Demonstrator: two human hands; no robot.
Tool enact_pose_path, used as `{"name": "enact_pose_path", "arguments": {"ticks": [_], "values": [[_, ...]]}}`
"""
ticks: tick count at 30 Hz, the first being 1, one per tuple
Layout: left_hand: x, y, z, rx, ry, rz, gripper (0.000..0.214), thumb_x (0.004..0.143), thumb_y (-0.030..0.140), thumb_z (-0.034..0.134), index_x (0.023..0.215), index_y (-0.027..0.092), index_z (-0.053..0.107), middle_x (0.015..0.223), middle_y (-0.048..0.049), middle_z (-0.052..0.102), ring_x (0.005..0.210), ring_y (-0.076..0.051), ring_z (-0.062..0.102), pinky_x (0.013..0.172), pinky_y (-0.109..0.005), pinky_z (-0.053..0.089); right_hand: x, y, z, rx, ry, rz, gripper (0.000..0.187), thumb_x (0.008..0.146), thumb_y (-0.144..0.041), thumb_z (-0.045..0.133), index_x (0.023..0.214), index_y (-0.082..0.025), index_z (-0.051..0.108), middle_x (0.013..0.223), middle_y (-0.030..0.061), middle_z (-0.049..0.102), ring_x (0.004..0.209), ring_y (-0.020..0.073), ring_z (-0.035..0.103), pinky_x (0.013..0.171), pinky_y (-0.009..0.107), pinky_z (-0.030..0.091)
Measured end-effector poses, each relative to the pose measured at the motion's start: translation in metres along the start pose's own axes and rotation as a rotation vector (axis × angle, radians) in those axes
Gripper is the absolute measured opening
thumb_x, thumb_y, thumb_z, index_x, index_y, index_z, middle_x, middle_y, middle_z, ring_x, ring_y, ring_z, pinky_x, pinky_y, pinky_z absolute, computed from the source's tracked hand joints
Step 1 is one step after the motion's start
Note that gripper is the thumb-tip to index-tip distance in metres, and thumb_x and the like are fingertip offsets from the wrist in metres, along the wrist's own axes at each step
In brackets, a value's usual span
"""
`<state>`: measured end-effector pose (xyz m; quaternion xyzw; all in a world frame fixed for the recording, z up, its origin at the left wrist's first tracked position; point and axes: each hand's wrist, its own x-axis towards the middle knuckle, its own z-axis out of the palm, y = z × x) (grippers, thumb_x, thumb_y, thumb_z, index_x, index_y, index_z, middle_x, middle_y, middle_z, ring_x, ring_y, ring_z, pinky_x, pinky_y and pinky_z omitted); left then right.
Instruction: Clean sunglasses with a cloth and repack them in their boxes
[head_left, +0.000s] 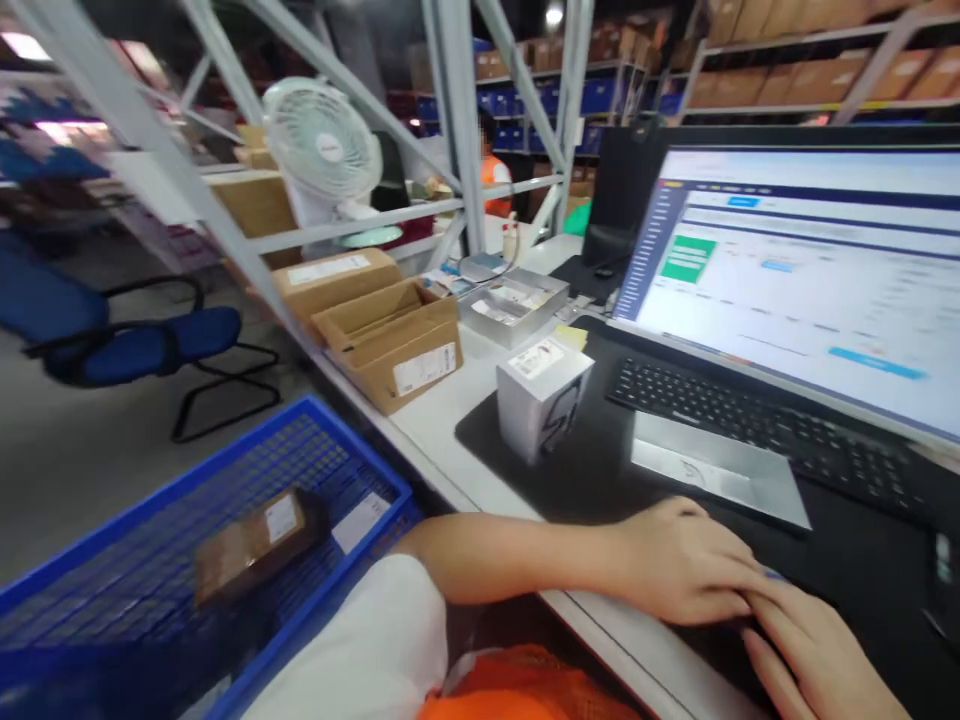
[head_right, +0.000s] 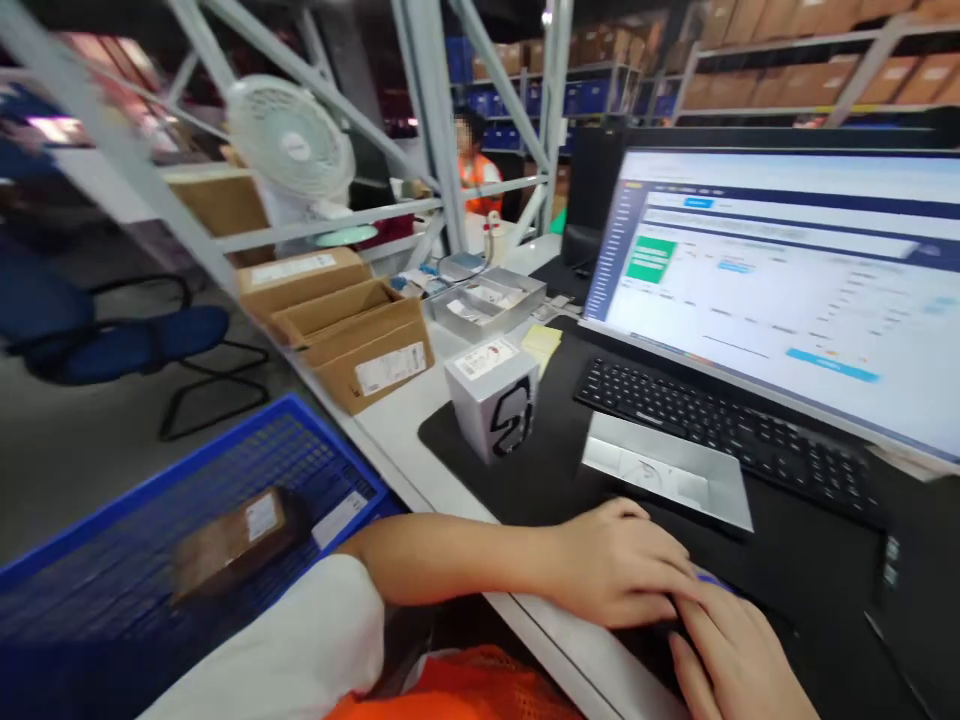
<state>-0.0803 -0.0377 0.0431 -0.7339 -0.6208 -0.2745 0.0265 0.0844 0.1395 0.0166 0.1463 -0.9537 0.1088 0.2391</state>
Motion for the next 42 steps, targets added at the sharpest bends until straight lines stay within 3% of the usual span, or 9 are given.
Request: {"name": "enact_pose_path", "arguments": {"ticks": [5,12,18,22,26,31,34,39,42], "values": [[0.005,0.002,-0.003,-0.104,0.020,-0.108,0.025,0.100,0.030,0.049,0.103,0.018,0.071,0.108,-0.0047,0.076,0.122,-0.020,0.060,0.109,-0.042,0.036,0.030,-0.032,-0.029,0.036,-0.210,0.139,0.020,0.096,-0.022,0.053,0.106,-0.022,0.070,0.108,0.0086,0.075,0.099,0.0237,0.069,0.088,0.042,0.050],[0.007,-0.007,-0.003,-0.160,-0.027,-0.124,0.016,0.096,0.026,0.054,0.093,0.019,0.068,0.099,-0.0055,0.073,0.115,-0.025,0.060,0.105,-0.047,0.042,0.024,-0.009,-0.039,0.149,0.035,0.335,0.022,0.091,-0.012,0.051,0.104,-0.017,0.067,0.091,0.0051,0.076,0.080,0.0177,0.068,0.077,0.035,0.045],[0.002,-0.002,-0.002,-0.027,0.023,-0.105,0.031,0.097,0.024,0.054,0.127,0.025,0.063,0.145,-0.0125,0.053,0.145,-0.032,0.037,0.116,-0.060,0.033,0.018,0.011,-0.054,0.117,-0.051,0.490,0.019,0.088,-0.010,0.055,0.092,-0.018,0.071,0.088,0.0044,0.075,0.081,0.0187,0.065,0.080,0.033,0.044],[0.002,0.000,-0.004,0.054,-0.091,-0.161,0.022,0.097,0.037,0.054,0.097,0.023,0.073,0.160,-0.0101,0.038,0.153,-0.039,0.022,0.117,-0.075,0.017,0.019,0.015,-0.058,0.176,-0.163,0.453,0.021,0.090,-0.013,0.056,0.072,-0.018,0.067,0.072,0.0025,0.066,0.074,0.0170,0.058,0.075,0.031,0.043],[0.002,-0.004,-0.006,0.032,-0.045,-0.282,0.032,0.099,0.033,0.049,0.078,0.018,0.068,0.154,-0.0120,0.046,0.150,-0.038,0.031,0.117,-0.071,0.025,0.012,0.023,-0.065,0.193,-0.045,0.518,0.018,0.091,-0.014,0.054,0.078,-0.018,0.066,0.083,0.0040,0.066,0.083,0.0176,0.060,0.080,0.030,0.045],[0.001,-0.018,-0.009,-0.101,0.108,-0.336,0.017,0.098,0.022,0.049,0.101,0.020,0.065,0.137,-0.0105,0.059,0.130,-0.024,0.055,0.110,-0.046,0.047,0.001,0.042,-0.067,0.234,-0.129,0.738,0.017,0.085,-0.014,0.060,0.099,-0.019,0.068,0.099,0.0039,0.070,0.090,0.0173,0.065,0.082,0.027,0.047],[0.001,-0.022,-0.011,-0.114,0.115,-0.267,0.026,0.099,0.015,0.042,0.107,0.022,0.067,0.137,-0.0092,0.059,0.131,-0.021,0.054,0.110,-0.042,0.046,0.003,0.041,-0.060,0.245,-0.169,0.740,0.006,0.088,-0.022,0.062,0.087,-0.019,0.067,0.088,0.0023,0.069,0.081,0.0156,0.063,0.074,0.026,0.044],[0.003,-0.009,-0.012,-0.010,-0.139,-0.059,0.038,0.095,0.041,0.059,0.132,0.033,0.061,0.158,-0.0102,0.042,0.150,-0.039,0.029,0.115,-0.077,0.017,0.011,0.033,-0.054,0.173,-0.172,0.659,0.032,0.096,-0.034,0.058,0.069,-0.017,0.059,0.073,0.0021,0.062,0.070,0.0145,0.056,0.067,0.026,0.038],[0.005,-0.002,-0.011,0.070,-0.215,-0.061,0.037,0.093,0.047,0.060,0.127,0.034,0.065,0.163,-0.0095,0.034,0.152,-0.042,0.022,0.113,-0.081,0.007,0.008,0.039,-0.059,0.204,-0.171,0.709,0.028,0.097,-0.029,0.052,0.073,-0.017,0.061,0.078,0.0024,0.065,0.074,0.0148,0.058,0.069,0.026,0.039]]}}
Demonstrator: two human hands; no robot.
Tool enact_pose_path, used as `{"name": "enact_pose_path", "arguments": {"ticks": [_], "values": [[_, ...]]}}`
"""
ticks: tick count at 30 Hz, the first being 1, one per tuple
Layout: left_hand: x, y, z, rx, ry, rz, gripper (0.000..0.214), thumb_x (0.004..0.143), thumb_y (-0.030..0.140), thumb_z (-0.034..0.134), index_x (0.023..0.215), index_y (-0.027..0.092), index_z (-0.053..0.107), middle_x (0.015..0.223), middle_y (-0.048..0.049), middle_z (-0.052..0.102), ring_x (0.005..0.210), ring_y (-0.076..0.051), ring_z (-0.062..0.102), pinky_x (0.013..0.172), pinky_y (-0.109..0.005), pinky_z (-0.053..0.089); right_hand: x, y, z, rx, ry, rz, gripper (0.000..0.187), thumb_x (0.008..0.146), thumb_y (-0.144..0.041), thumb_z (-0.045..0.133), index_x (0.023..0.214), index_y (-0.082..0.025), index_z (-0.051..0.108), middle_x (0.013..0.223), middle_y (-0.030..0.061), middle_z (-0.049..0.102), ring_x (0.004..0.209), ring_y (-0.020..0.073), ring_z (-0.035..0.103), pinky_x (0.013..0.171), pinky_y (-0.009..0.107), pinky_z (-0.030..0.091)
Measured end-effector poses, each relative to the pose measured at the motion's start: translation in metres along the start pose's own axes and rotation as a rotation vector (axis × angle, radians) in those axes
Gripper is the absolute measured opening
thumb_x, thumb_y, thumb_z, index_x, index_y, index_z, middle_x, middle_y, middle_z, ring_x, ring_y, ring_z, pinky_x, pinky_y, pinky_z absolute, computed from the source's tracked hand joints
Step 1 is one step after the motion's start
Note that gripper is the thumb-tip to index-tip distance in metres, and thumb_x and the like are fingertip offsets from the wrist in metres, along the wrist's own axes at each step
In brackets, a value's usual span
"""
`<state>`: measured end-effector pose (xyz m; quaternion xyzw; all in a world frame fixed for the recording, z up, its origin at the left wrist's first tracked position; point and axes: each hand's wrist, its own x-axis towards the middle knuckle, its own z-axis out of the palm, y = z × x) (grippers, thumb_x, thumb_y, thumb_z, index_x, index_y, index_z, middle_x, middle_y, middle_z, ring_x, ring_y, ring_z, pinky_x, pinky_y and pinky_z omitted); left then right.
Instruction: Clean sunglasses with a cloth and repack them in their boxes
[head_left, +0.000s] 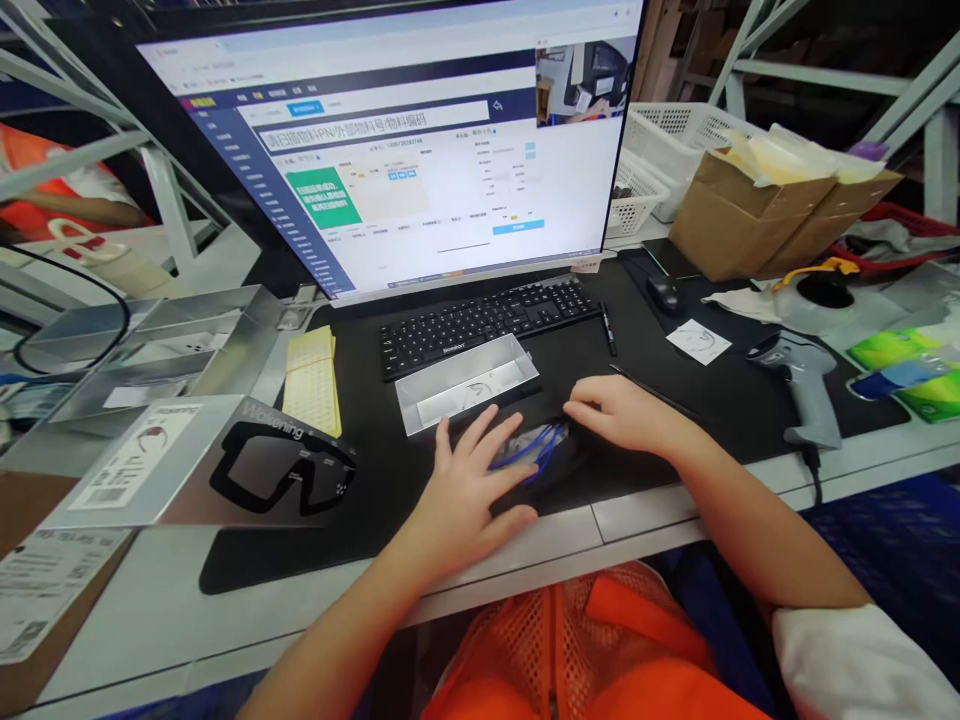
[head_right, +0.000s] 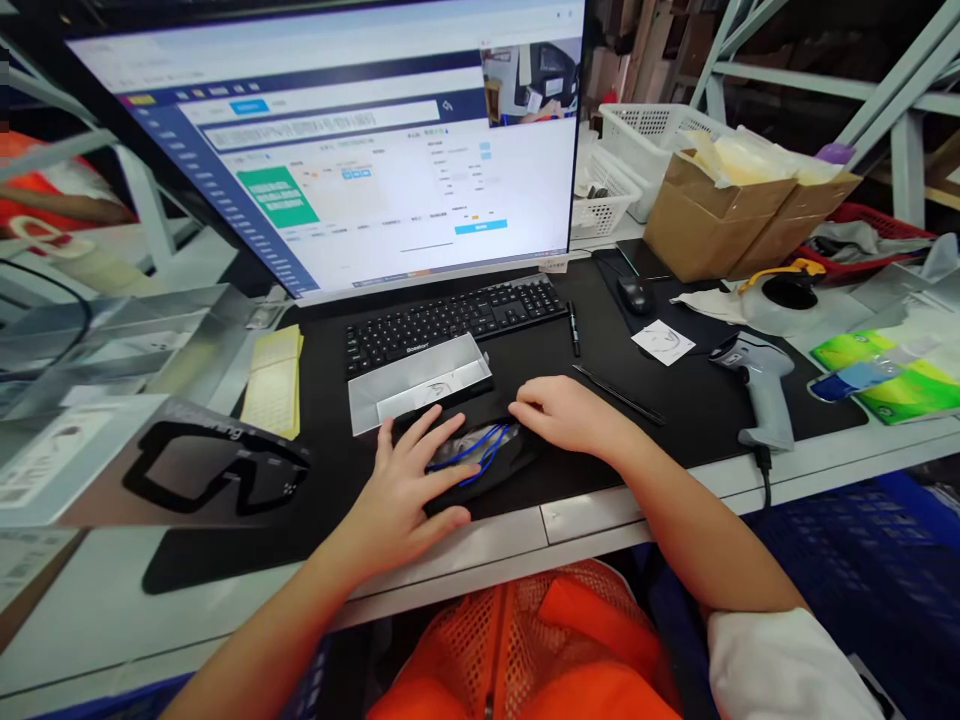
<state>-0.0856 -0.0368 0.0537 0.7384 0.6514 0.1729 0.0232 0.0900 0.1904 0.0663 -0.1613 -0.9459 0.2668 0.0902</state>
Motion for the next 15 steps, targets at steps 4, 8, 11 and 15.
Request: {"name": "enact_pose_path", "arguments": {"ticks": [4,8,11,15], "values": [[0.000,-0.004,0.002,-0.043,0.049,-0.138,0.026,0.097,0.040,0.053,0.107,0.023,0.071,0.158,-0.0120,0.041,0.151,-0.037,0.027,0.118,-0.072,0.019,0.001,0.012,-0.008,0.050,-0.166,0.162,0.013,0.084,-0.018,0.058,0.090,-0.019,0.070,0.085,0.0013,0.070,0.076,0.0151,0.062,0.068,0.024,0.041],[-0.001,-0.007,0.003,-0.097,0.066,-0.124,0.035,0.102,0.022,0.040,0.127,0.029,0.064,0.156,-0.0089,0.044,0.151,-0.030,0.030,0.120,-0.070,0.020,0.004,0.012,0.000,-0.060,-0.291,0.195,0.022,0.081,-0.015,0.057,0.096,-0.019,0.073,0.086,0.0042,0.073,0.076,0.0176,0.064,0.065,0.025,0.040],[-0.001,-0.003,0.001,-0.053,-0.004,-0.054,0.040,0.101,0.020,0.040,0.132,0.036,0.062,0.161,-0.0054,0.037,0.154,-0.032,0.024,0.118,-0.075,0.014,0.007,0.012,0.011,-0.169,-0.257,0.149,0.023,0.084,-0.014,0.053,0.094,-0.017,0.073,0.094,0.0091,0.076,0.085,0.0213,0.068,0.069,0.027,0.040],[0.000,-0.002,-0.001,-0.010,0.035,-0.124,0.027,0.098,0.035,0.051,0.114,0.024,0.071,0.162,-0.0122,0.034,0.152,-0.036,0.025,0.118,-0.070,0.024,0.009,0.016,0.020,-0.224,-0.236,0.137,0.021,0.088,-0.019,0.054,0.096,-0.019,0.073,0.101,0.0108,0.077,0.091,0.0250,0.071,0.070,0.029,0.042]]}}
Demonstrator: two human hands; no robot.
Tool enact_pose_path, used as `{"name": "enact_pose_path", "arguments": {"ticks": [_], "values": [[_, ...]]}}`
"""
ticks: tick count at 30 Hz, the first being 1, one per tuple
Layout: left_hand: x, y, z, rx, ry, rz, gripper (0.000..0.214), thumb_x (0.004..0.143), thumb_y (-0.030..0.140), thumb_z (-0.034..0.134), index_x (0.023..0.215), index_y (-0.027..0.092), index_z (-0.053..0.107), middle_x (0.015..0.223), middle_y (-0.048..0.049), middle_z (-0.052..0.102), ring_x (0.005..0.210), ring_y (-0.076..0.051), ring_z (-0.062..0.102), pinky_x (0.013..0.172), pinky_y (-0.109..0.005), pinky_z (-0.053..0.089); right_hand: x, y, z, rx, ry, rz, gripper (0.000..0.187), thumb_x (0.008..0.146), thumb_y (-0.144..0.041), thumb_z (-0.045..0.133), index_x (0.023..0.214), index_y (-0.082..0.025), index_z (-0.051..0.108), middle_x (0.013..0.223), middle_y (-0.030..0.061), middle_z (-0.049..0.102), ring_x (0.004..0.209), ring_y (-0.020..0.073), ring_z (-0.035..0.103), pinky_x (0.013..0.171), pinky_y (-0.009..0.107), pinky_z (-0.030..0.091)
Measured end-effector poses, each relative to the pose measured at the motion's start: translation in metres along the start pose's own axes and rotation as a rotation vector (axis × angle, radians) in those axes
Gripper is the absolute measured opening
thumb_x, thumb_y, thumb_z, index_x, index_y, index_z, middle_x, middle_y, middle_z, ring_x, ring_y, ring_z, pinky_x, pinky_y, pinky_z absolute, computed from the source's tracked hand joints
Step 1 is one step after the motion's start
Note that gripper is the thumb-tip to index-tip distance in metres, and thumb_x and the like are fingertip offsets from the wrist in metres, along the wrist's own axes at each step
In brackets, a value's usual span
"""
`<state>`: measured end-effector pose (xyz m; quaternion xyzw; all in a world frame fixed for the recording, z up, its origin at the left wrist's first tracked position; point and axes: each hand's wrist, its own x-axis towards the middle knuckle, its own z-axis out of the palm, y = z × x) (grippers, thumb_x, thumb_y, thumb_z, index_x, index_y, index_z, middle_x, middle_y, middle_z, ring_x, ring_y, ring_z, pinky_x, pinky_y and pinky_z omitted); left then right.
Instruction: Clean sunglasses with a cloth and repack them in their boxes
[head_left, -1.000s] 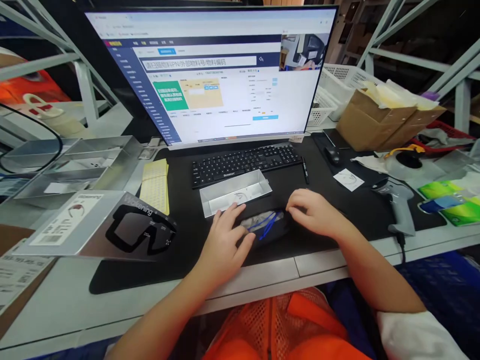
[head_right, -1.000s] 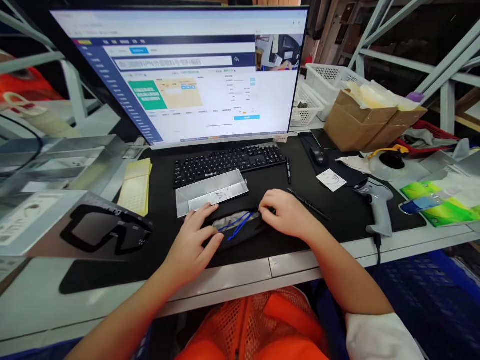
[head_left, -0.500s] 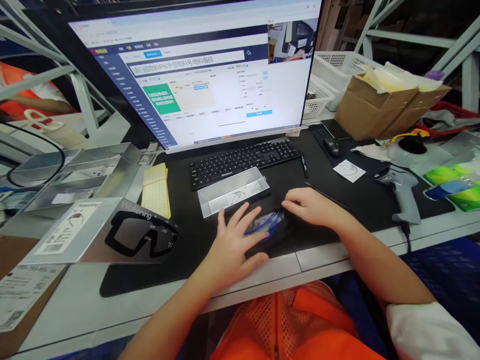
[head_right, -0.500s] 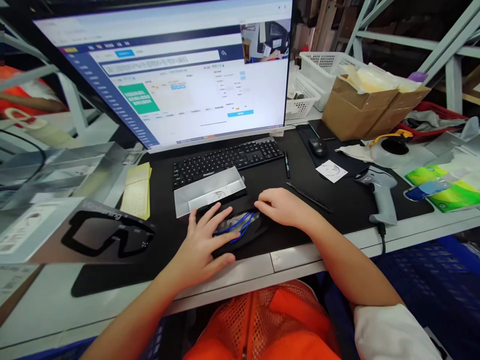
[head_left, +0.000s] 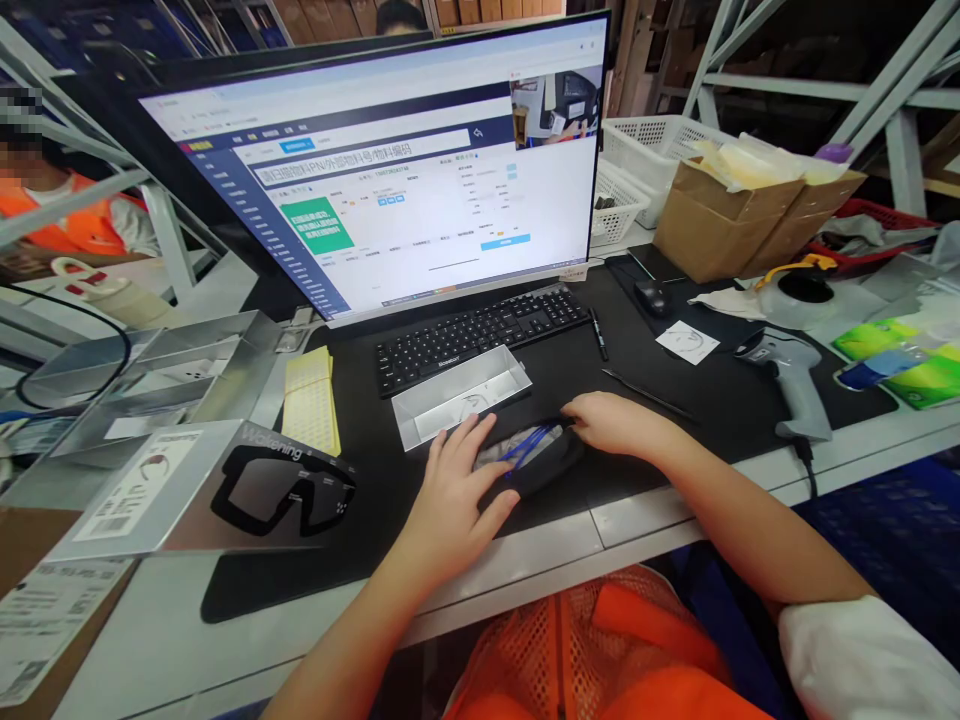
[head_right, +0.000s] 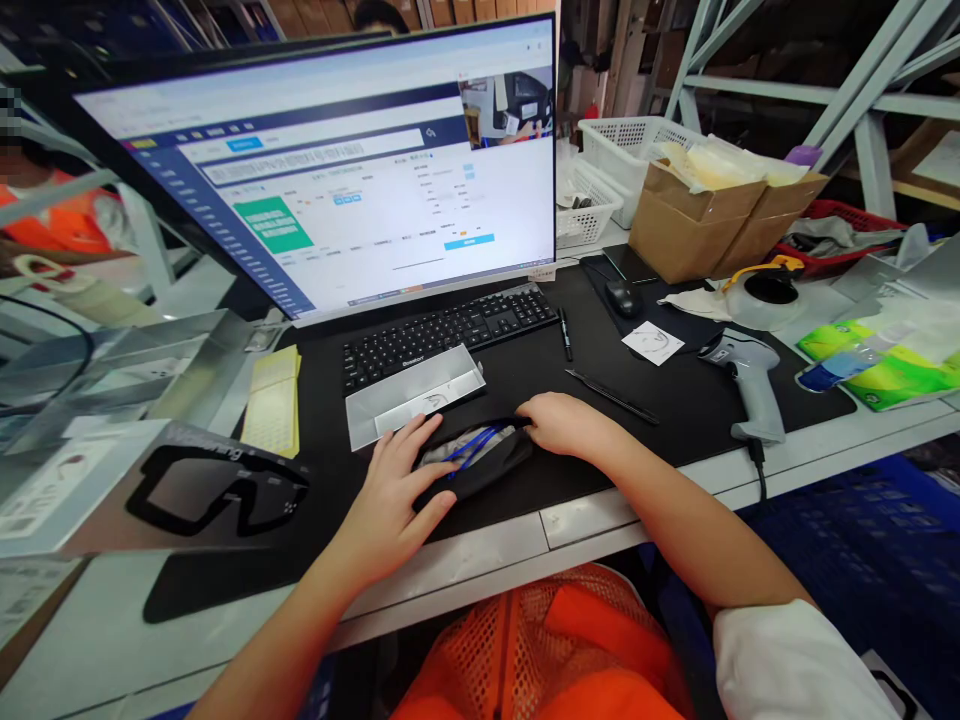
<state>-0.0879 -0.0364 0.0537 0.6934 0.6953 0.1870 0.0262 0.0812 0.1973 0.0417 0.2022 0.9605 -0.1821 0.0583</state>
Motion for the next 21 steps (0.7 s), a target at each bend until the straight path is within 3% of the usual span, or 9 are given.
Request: {"name": "enact_pose_path", "arguments": {"ticks": [3,5,7,9,12,14,17,21], "values": [[0.001,-0.004,0.001,-0.024,0.062,-0.073,0.028,0.096,0.039,0.054,0.091,0.017,0.071,0.159,-0.0169,0.037,0.149,-0.037,0.031,0.118,-0.062,0.034,0.001,0.003,0.002,-0.010,-0.003,0.026,0.020,0.089,-0.023,0.056,0.098,-0.020,0.074,0.101,0.0108,0.077,0.092,0.0261,0.071,0.070,0.030,0.043],[0.001,-0.006,0.002,-0.034,0.080,-0.099,0.028,0.096,0.040,0.055,0.087,0.016,0.067,0.157,-0.0184,0.039,0.148,-0.037,0.034,0.117,-0.059,0.037,0.001,0.004,0.002,-0.008,0.002,0.052,0.020,0.088,-0.024,0.059,0.101,-0.020,0.074,0.102,0.0107,0.077,0.092,0.0263,0.071,0.070,0.030,0.043],[0.000,-0.006,0.001,-0.040,0.094,-0.100,0.026,0.095,0.039,0.056,0.096,0.016,0.067,0.155,-0.0187,0.041,0.147,-0.037,0.035,0.115,-0.057,0.040,0.001,0.005,0.001,0.005,0.025,0.055,0.027,0.086,-0.023,0.061,0.111,-0.020,0.072,0.105,0.0103,0.077,0.093,0.0256,0.071,0.071,0.029,0.043],[-0.001,-0.005,0.000,-0.029,0.078,-0.049,0.029,0.096,0.036,0.056,0.117,0.019,0.065,0.158,-0.0174,0.038,0.147,-0.036,0.035,0.113,-0.058,0.041,0.001,0.005,0.001,0.023,0.040,0.015,0.033,0.085,-0.020,0.060,0.116,-0.020,0.070,0.106,0.0099,0.077,0.093,0.0244,0.071,0.071,0.028,0.043],[-0.002,-0.002,-0.001,0.029,0.000,0.053,0.036,0.099,0.033,0.051,0.134,0.031,0.060,0.165,-0.0124,0.027,0.150,-0.037,0.029,0.113,-0.064,0.034,0.001,0.004,-0.001,0.039,0.006,-0.040,0.026,0.083,-0.017,0.058,0.103,-0.019,0.074,0.101,0.0098,0.077,0.090,0.0237,0.070,0.068,0.028,0.041],[-0.001,-0.001,-0.002,0.050,-0.023,0.050,0.030,0.099,0.034,0.050,0.124,0.029,0.067,0.165,-0.0126,0.026,0.151,-0.038,0.027,0.113,-0.065,0.032,0.001,0.004,-0.003,0.050,-0.014,-0.027,0.020,0.081,-0.018,0.059,0.093,-0.019,0.075,0.095,0.0088,0.077,0.085,0.0228,0.069,0.065,0.028,0.038],[0.000,-0.001,-0.003,0.049,-0.010,-0.009,0.028,0.098,0.038,0.052,0.107,0.020,0.071,0.163,-0.0171,0.030,0.149,-0.037,0.031,0.113,-0.059,0.036,0.000,0.003,-0.007,0.073,0.008,0.007,0.020,0.079,-0.021,0.063,0.094,-0.020,0.076,0.090,0.0062,0.076,0.081,0.0204,0.067,0.062,0.026,0.037],[0.000,-0.003,-0.003,0.055,-0.008,-0.018,0.028,0.093,0.043,0.059,0.100,0.019,0.070,0.161,-0.0171,0.033,0.147,-0.038,0.033,0.112,-0.058,0.037,-0.003,0.002,-0.011,0.072,0.032,-0.002,0.018,0.076,-0.021,0.066,0.091,-0.021,0.075,0.086,0.0043,0.075,0.078,0.0193,0.066,0.062,0.026,0.036]]}}
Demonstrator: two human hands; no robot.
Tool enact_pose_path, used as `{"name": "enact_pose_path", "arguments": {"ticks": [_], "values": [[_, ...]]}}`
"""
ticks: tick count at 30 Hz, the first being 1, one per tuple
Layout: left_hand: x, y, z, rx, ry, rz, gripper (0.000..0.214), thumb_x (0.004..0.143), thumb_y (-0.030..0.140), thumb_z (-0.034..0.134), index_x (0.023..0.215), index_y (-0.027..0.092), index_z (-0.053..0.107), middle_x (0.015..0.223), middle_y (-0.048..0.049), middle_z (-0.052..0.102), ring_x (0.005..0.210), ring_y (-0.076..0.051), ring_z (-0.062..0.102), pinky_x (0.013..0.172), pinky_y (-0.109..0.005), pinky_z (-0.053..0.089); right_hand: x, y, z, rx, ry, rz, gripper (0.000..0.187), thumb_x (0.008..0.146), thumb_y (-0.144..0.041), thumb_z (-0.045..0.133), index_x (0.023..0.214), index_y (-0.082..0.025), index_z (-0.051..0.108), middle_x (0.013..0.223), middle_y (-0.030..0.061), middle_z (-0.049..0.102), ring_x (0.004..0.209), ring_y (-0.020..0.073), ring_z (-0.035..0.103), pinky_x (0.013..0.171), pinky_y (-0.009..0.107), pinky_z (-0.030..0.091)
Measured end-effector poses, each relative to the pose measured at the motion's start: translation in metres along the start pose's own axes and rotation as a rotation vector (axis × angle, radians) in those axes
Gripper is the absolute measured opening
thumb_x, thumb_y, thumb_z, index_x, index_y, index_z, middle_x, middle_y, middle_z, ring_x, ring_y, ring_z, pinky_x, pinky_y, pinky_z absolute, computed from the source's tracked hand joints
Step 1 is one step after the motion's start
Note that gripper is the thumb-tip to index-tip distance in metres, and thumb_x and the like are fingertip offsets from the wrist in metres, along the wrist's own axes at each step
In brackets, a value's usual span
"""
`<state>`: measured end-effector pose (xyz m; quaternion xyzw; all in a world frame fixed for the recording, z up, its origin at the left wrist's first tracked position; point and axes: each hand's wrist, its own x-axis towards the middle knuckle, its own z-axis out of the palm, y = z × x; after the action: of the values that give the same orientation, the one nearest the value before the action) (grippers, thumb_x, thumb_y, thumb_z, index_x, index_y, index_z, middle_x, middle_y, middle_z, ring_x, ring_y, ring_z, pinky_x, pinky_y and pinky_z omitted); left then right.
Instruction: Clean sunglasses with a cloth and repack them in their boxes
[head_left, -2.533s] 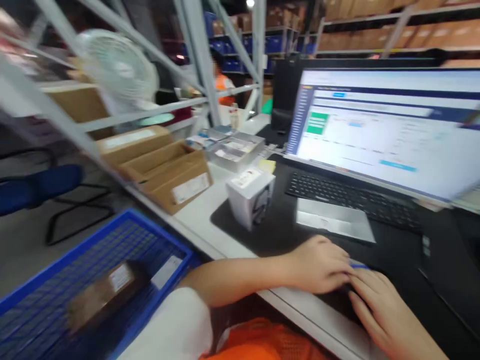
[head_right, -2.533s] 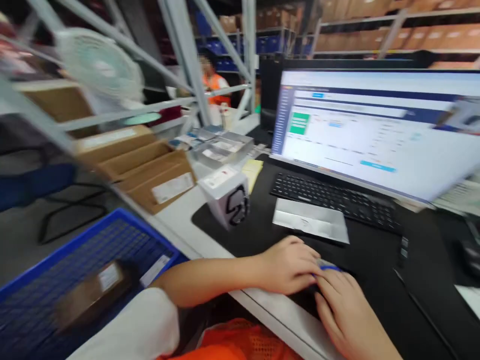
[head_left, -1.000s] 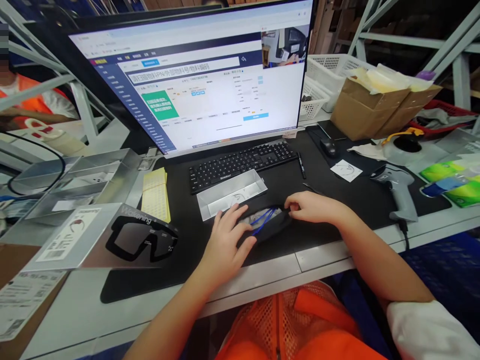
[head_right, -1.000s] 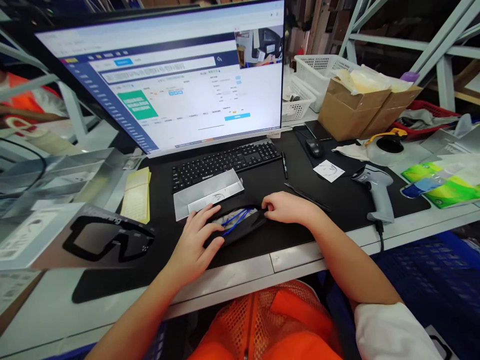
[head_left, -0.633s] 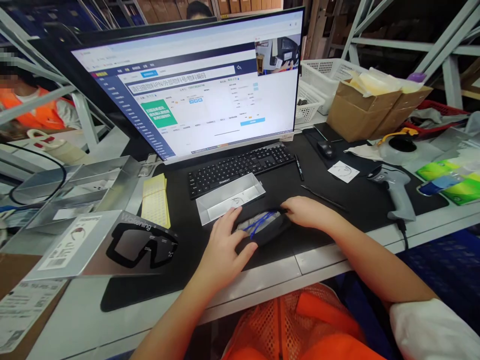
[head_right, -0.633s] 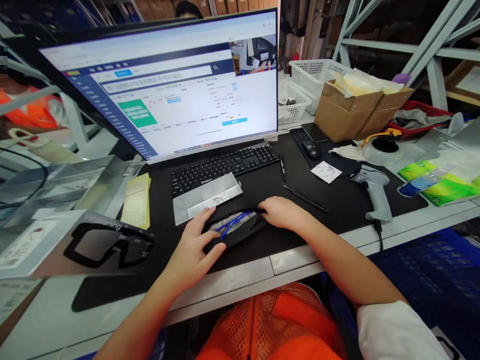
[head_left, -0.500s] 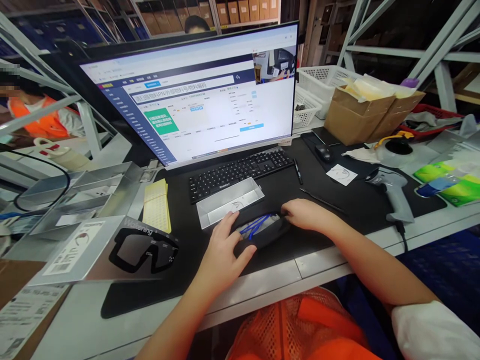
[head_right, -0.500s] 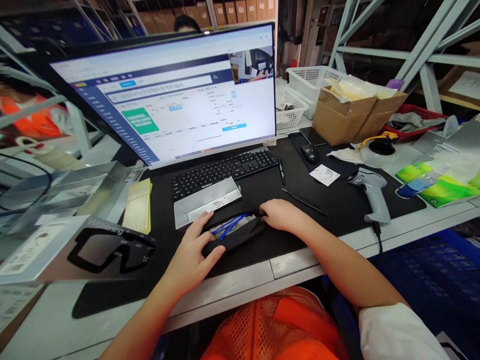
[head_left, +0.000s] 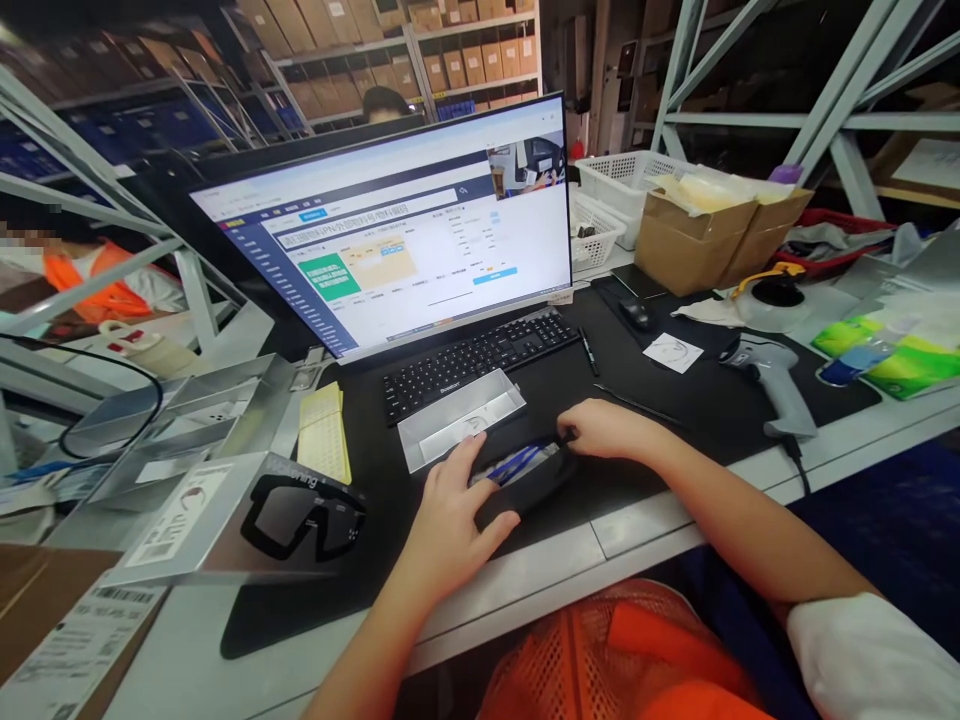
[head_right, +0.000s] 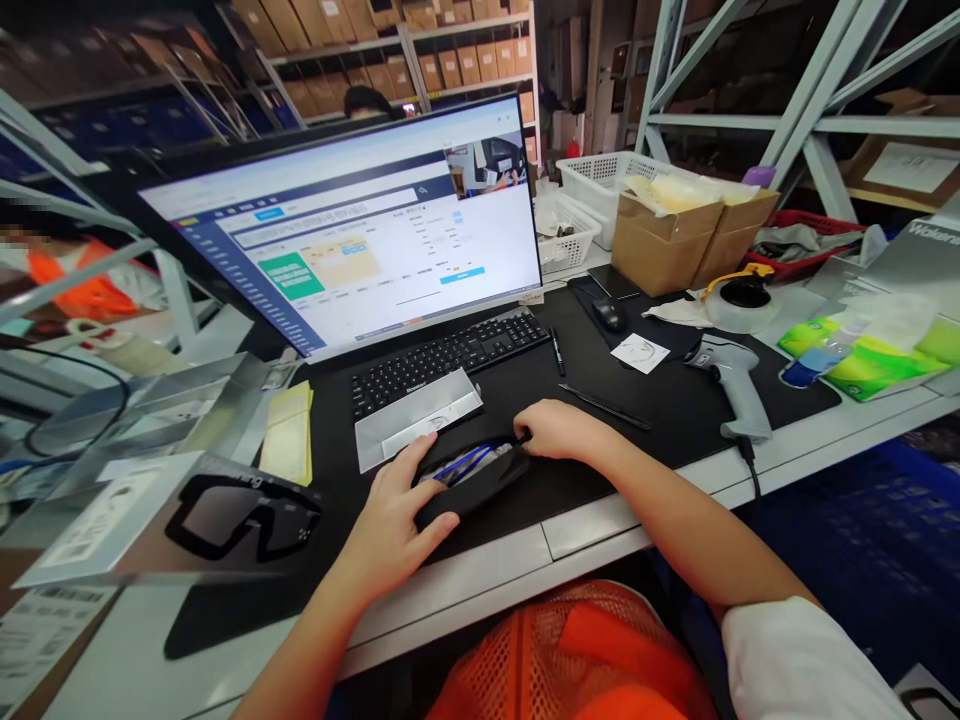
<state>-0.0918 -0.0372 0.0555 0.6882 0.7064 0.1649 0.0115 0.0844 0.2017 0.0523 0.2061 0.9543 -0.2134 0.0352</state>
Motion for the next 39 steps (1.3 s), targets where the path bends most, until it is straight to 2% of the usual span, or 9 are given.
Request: {"name": "enact_pose_path", "arguments": {"ticks": [6,10,14,20,23,28,33,36,39], "values": [[-0.004,-0.002,-0.003,-0.028,0.009,-0.003,0.087,0.075,0.041,0.081,0.150,0.027,0.038,0.158,-0.0139,0.039,0.139,-0.036,0.042,0.113,-0.058,0.037,-0.008,-0.008,-0.002,0.016,0.026,-0.076,0.010,0.073,-0.017,0.063,0.080,-0.020,0.068,0.084,0.0039,0.073,0.075,0.0179,0.063,0.059,0.025,0.033],[-0.008,-0.003,-0.011,-0.045,-0.008,0.011,0.084,0.081,0.032,0.073,0.154,0.029,0.031,0.148,-0.0122,0.046,0.133,-0.033,0.045,0.112,-0.053,0.040,-0.015,-0.019,-0.008,0.034,0.067,-0.125,0.007,0.074,-0.016,0.060,0.077,-0.019,0.066,0.081,0.0031,0.071,0.072,0.0163,0.060,0.059,0.025,0.032],[-0.009,0.003,-0.007,-0.008,-0.009,-0.040,0.094,0.076,0.026,0.070,0.158,0.025,0.024,0.144,-0.0144,0.047,0.131,-0.035,0.046,0.110,-0.054,0.040,-0.014,-0.020,-0.011,0.029,-0.089,-0.056,0.012,0.078,-0.023,0.059,0.070,-0.018,0.066,0.078,0.0054,0.068,0.069,0.0175,0.058,0.059,0.027,0.033],[-0.006,0.010,0.004,0.009,-0.082,-0.037,0.106,0.076,0.052,0.076,0.161,0.024,0.019,0.148,-0.0159,0.045,0.133,-0.037,0.043,0.112,-0.057,0.036,-0.022,-0.002,-0.017,0.196,-0.293,-0.099,0.023,0.083,-0.028,0.055,0.062,-0.018,0.059,0.067,-0.0001,0.066,0.062,0.0132,0.057,0.061,0.024,0.040],[-0.002,0.010,-0.001,0.034,-0.121,-0.048,0.096,0.082,0.048,0.073,0.160,0.025,0.022,0.145,-0.0156,0.048,0.130,-0.035,0.047,0.107,-0.053,0.041,-0.032,-0.004,-0.034,0.280,-0.314,-0.105,0.026,0.085,-0.027,0.050,0.061,-0.019,0.053,0.057,-0.0028,0.060,0.055,0.0117,0.054,0.059,0.024,0.042],[0.006,0.018,-0.007,0.106,-0.142,-0.066,0.081,0.086,0.044,0.067,0.157,0.023,0.032,0.140,-0.0158,0.053,0.123,-0.035,0.052,0.097,-0.050,0.047,-0.020,-0.074,-0.052,0.229,-0.197,-0.226,0.024,0.081,-0.018,0.053,0.057,-0.018,0.055,0.056,-0.0027,0.056,0.055,0.0117,0.049,0.057,0.025,0.036],[0.012,0.026,-0.002,0.045,-0.147,-0.011,0.042,0.086,0.040,0.067,0.127,0.029,0.065,0.130,-0.0107,0.064,0.115,-0.036,0.055,0.097,-0.057,0.043,-0.005,-0.157,-0.028,-0.253,-0.105,-0.363,0.002,0.074,-0.017,0.071,0.073,-0.016,0.072,0.081,0.0089,0.074,0.068,0.0215,0.063,0.061,0.031,0.041],[0.017,0.024,0.002,-0.084,-0.059,-0.088,0.031,0.096,0.026,0.048,0.120,0.026,0.067,0.117,-0.0094,0.070,0.108,-0.028,0.059,0.102,-0.055,0.042,-0.019,-0.150,-0.026,-0.199,-0.006,-0.375,0.010,0.081,-0.022,0.068,0.086,-0.014,0.072,0.084,0.0111,0.074,0.073,0.0240,0.066,0.062,0.032,0.043],[0.021,0.019,0.003,-0.199,-0.006,-0.116,0.040,0.103,0.025,0.032,0.124,0.027,0.065,0.125,-0.0066,0.068,0.120,-0.024,0.058,0.113,-0.059,0.031,-0.040,-0.114,-0.030,0.034,0.251,-0.376,0.015,0.089,-0.027,0.061,0.098,-0.016,0.066,0.093,0.0081,0.072,0.079,0.0207,0.065,0.067,0.030,0.045]]}}
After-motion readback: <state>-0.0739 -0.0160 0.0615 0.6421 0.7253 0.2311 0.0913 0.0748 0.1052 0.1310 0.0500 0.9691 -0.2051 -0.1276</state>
